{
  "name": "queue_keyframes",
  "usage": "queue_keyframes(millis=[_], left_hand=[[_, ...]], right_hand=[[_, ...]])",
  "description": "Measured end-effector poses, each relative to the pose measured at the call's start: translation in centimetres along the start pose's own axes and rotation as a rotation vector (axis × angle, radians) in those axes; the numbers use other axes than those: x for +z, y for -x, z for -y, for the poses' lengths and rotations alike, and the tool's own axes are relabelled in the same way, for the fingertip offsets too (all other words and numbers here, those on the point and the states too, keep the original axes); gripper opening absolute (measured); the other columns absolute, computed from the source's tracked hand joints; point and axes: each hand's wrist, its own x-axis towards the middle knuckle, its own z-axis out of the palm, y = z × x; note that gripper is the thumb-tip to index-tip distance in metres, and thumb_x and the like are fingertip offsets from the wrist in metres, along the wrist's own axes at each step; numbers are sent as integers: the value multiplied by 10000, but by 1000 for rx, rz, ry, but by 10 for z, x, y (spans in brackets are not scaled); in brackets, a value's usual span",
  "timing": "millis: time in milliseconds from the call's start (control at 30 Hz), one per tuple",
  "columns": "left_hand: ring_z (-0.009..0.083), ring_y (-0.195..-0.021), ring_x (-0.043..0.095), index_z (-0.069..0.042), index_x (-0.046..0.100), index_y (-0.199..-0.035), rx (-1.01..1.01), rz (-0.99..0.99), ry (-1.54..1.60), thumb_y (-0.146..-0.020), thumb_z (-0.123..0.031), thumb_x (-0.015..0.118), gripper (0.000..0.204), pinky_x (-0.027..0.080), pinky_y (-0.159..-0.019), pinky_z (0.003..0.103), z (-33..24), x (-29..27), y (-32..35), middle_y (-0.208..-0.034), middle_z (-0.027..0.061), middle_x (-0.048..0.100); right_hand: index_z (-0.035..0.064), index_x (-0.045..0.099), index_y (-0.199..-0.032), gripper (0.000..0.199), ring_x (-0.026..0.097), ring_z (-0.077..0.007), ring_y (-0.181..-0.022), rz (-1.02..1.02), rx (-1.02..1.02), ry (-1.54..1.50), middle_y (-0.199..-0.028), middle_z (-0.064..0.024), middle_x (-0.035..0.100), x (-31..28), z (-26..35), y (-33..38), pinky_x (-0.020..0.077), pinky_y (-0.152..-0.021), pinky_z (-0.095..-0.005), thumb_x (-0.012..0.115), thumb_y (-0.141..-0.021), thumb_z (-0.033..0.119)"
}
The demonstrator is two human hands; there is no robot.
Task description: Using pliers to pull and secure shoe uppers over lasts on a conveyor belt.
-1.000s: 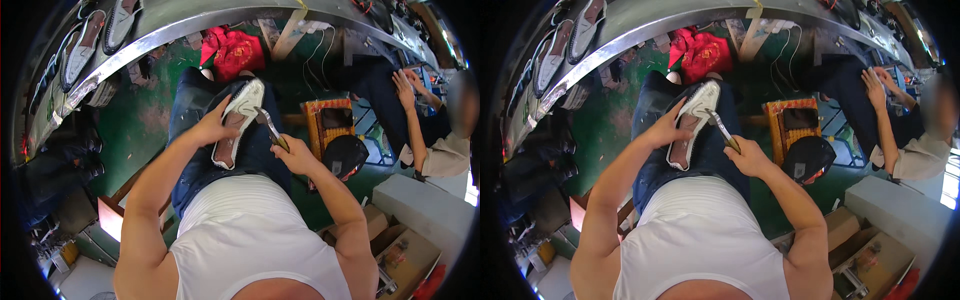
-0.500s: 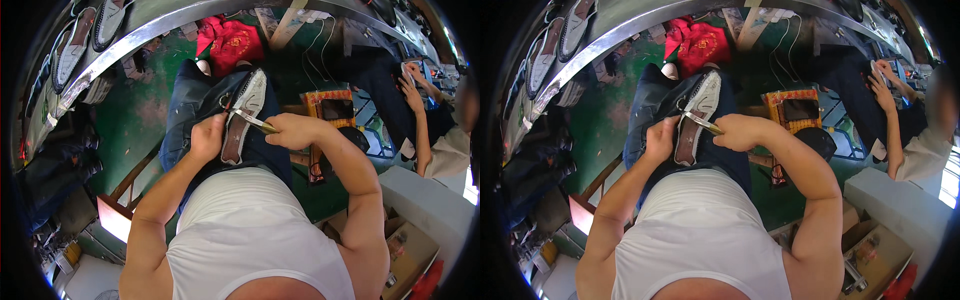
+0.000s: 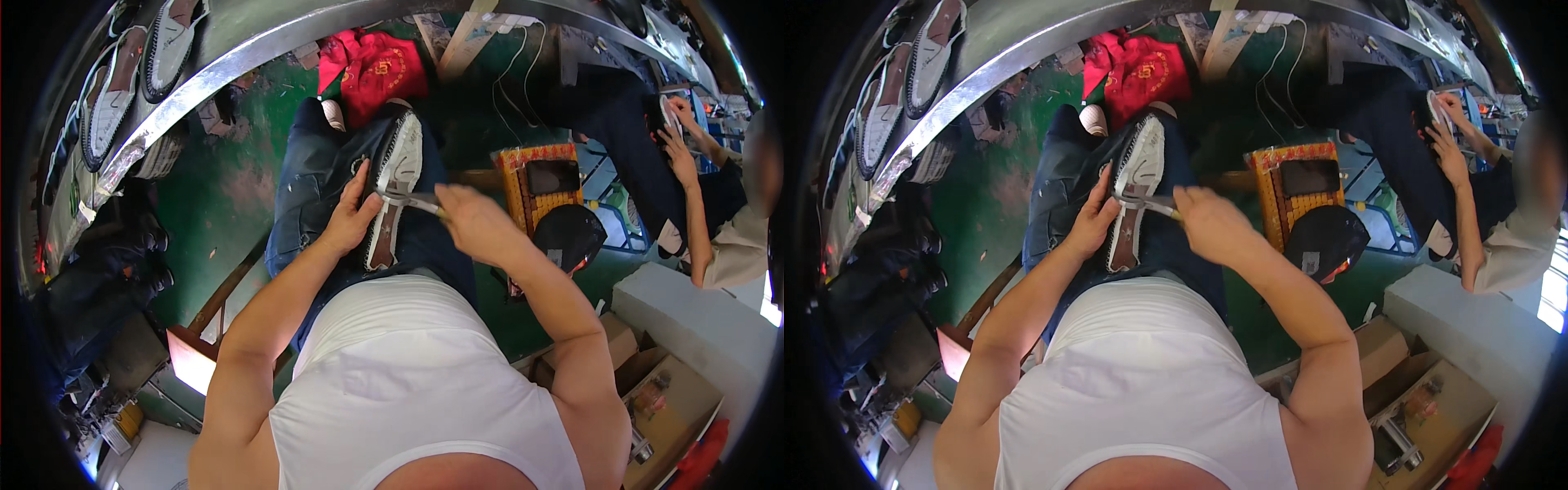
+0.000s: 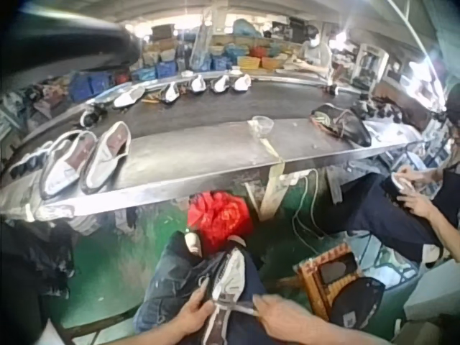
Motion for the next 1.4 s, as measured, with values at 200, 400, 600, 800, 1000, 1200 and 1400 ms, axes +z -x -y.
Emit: queue_keyframes(millis=[200, 400, 600, 800, 1000, 1200, 1400], left_hand=[[271, -1414, 342, -118, 283, -1549, -105, -103, 12, -1000, -270, 547, 628, 270, -1153, 354, -12, 12, 4, -1535, 187, 349], [353, -1352, 444, -113, 290, -1540, 80, -148, -236, -994, -184, 514, 594, 363, -1103, 350, -29, 7, 2, -1481, 243, 416], [463, -1242, 508, -217, 340, -1519, 227, -53, -577, -987, -150, 477, 553, 466, -1015, 417, -37, -1, 2, -1419, 318, 440], [491, -1111, 581, -286, 364, -1500, 140, -17, -699, -1001, -233, 447, 509, 517, -926, 470, -51, 6, 1, -1428, 321, 423], [499, -1127, 568, -153, 292, -1526, 21, -79, -587, -991, -281, 486, 584, 497, -944, 471, -52, 17, 13, -1436, 321, 410], [415, -1317, 454, -32, 28, -1554, -54, -184, -401, -980, -286, 551, 817, 383, -1080, 396, -25, 21, 13, -1509, 271, 341], [224, -1419, 296, -177, -80, -1580, -270, 251, 223, -991, -224, 567, 876, 257, -1142, 316, -34, -8, 52, -1586, 140, 243]], right_hand=[[-46, 585, -1149, 274, 619, -86, -706, 397, 491, -744, -909, -74, 664, -6, -3, -16, 508, -571, -245, 597, -967, 158], [4, 615, -999, 196, 583, -98, -635, 15, 306, -689, -787, -50, 653, 66, 4, -10, 446, -536, -245, 600, -968, 197], [-9, 608, -1071, 235, 594, -105, -660, 352, 486, -1209, -804, -56, 643, 32, -16, -8, 412, -478, -208, 551, -999, 208], [-11, 591, -1049, 317, 594, -110, -622, 137, 410, -818, -769, -57, 632, -7, -3, -10, 421, -478, -226, 486, -1026, 286], [-1, 583, -960, 382, 617, -154, -595, 191, 353, -338, -705, -68, 620, -5, -8, -56, 492, -573, -311, 451, -1036, 350], [-16, 560, -964, 358, 619, -446, -800, -18, -3, -66, -812, -233, 637, 15, 6, -32, 482, -718, -479, 475, -1015, 328], [-24, 582, -965, 401, 630, -448, -844, 126, 175, 5, -870, -252, 654, 3, 10, -16, 490, -762, -512, 481, -1006, 361]])
